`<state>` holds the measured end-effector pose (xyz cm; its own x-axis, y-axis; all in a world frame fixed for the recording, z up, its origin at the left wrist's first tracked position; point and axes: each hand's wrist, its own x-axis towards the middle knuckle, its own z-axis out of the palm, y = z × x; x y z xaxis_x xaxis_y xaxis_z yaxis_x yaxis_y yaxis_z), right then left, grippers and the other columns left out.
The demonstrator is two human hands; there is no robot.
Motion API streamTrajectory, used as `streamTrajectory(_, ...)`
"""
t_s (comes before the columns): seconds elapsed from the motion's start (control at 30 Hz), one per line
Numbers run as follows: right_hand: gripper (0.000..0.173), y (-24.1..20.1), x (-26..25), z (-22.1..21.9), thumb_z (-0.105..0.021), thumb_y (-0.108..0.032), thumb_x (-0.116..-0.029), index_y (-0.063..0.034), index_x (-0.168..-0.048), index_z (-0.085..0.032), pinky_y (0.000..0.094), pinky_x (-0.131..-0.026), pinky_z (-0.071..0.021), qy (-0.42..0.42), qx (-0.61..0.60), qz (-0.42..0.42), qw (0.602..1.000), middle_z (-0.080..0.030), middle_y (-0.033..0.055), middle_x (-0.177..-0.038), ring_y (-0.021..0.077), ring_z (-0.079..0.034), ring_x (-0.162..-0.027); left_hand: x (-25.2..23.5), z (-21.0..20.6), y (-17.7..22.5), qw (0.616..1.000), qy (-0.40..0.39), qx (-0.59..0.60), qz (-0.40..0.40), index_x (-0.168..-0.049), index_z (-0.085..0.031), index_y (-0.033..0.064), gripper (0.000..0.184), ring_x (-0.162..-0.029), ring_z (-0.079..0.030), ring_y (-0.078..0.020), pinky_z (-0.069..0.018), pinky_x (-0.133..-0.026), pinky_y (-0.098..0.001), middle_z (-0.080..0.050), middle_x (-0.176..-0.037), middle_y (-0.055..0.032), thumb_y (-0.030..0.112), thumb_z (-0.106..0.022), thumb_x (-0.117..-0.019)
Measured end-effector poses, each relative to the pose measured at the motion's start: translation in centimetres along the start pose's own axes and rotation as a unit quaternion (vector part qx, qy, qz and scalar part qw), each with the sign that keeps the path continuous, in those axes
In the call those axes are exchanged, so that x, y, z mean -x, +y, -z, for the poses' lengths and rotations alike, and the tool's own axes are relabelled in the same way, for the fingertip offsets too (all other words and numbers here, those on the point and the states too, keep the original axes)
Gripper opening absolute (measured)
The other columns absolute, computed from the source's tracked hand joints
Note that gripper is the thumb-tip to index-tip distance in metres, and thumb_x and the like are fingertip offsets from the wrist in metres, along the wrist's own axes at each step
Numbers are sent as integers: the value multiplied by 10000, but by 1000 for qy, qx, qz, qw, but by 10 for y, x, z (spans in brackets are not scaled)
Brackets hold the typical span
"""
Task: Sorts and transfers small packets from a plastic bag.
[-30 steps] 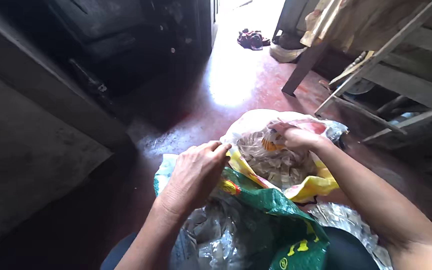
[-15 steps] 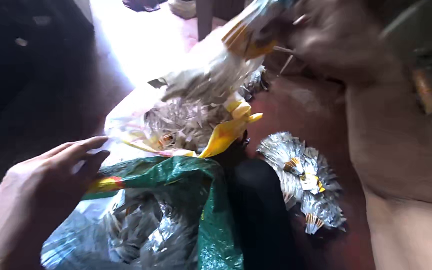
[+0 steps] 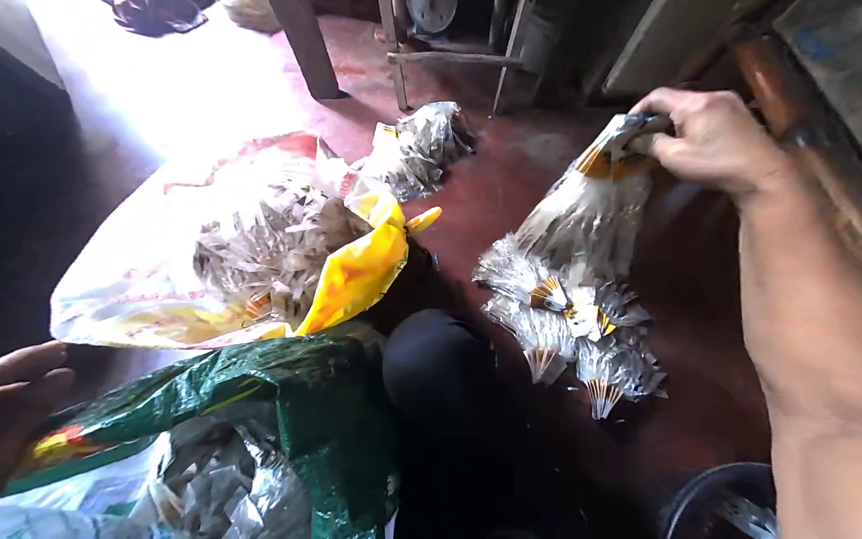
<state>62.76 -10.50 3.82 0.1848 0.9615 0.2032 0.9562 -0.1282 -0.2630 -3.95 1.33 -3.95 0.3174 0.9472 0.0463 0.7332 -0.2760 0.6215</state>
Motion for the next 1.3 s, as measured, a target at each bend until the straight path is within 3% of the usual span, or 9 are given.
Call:
streamTrajectory(0.13,297,55,11,-49,-515,55,-973,53,-1248,-626,657,-1037,-420,52,36,-88,994,-611,308,-1287,509,-579,-1223,-2,4,-4,998,-3,-58,18,-1340,-556,-109,441,-1061,-661,-183,-527,-966,-322,-634,-1235,-293,229,-548,-1057)
streamTrajectory(0.33,322,84,63,-150,-472,73,-967,72,-1255,-616,678,-927,-496,89,18,-194,977,-550,326,-1355,530,-614,-1143,-5,5,2,998,-19,-51,8,-1314,-539,-163,403,-1040,-651,-142,-524,-945,-273,-627,-1223,-302,148,-526,-1056)
streamTrajectory(0.5,394,102,143,-261,-625,73,-911,31,-1302,-642,699,-1119,-331,-257,-46,-279,924,-440,293,-1532,523,-405,-1404,-4,5,11,996,-2,-93,-2,-1293,-576,-148,367,-970,-682,-238,-546,-903,-337,-646,-1172,-334,125,-531,-1052)
streamTrajectory(0.57,408,96,148,-262,-591,40,-954,12,-1361,-614,603,-1186,-309,-320,-54,-295,899,-360,250,-1609,457,-358,-1473,-4,4,10,995,-3,-97,-7,-1301,-587,-125,375,-991,-688,-271,-550,-919,-360,-648,-1176,-330,153,-533,-1056)
streamTrajectory(0.7,350,72,101,-208,-552,-37,-1017,41,-1352,-615,654,-1137,-347,-238,-37,-280,929,-565,327,-1396,499,-498,-1350,1,0,31,986,42,-158,-37,-1286,-670,1,367,-960,-721,-338,-568,-882,-517,-707,-1128,-248,254,-546,-1052)
streamTrajectory(0.83,292,3,24,-147,-521,-59,-1041,60,-1272,-654,702,-967,-454,-29,-109,-63,992,-667,334,-1182,520,-652,-1083,2,-5,42,977,82,-188,-61,-1234,-715,48,295,-911,-730,-342,-565,-828,-589,-733,-1103,-186,213,-567,-1039)
streamTrajectory(1.03,229,-207,-74,-114,-572,-83,-1005,22,-1155,-709,413,-890,-598,47,-186,315,929,-725,162,-1084,236,-724,-959,4,-7,45,969,136,-195,-65,-1230,-728,108,321,-947,-737,-324,-575,-782,-596,-733,-1173,-119,293,-547,-1039)
streamTrajectory(1.17,216,-308,-142,-176,-609,-133,-1011,-22,-1155,-725,534,-943,-533,-165,-126,424,882,-718,177,-1087,338,-694,-1037,5,-3,48,962,179,-190,-77,-1200,-737,105,315,-913,-744,-300,-591,-726,-549,-736,-1167,-107,280,-530,-1038)
streamTrajectory(1.3,843,-361,-149,-240,-859,-311,-828,-181,-1555,-452,732,-1083,-329,-479,108,288,822,-456,252,-1528,506,-408,-1399,8,-1,49,959,195,-194,-65,-1182,-740,119,309,-906,-748,-267,-601,-718,-494,-743,-1151,-84,282,-517,-1043)
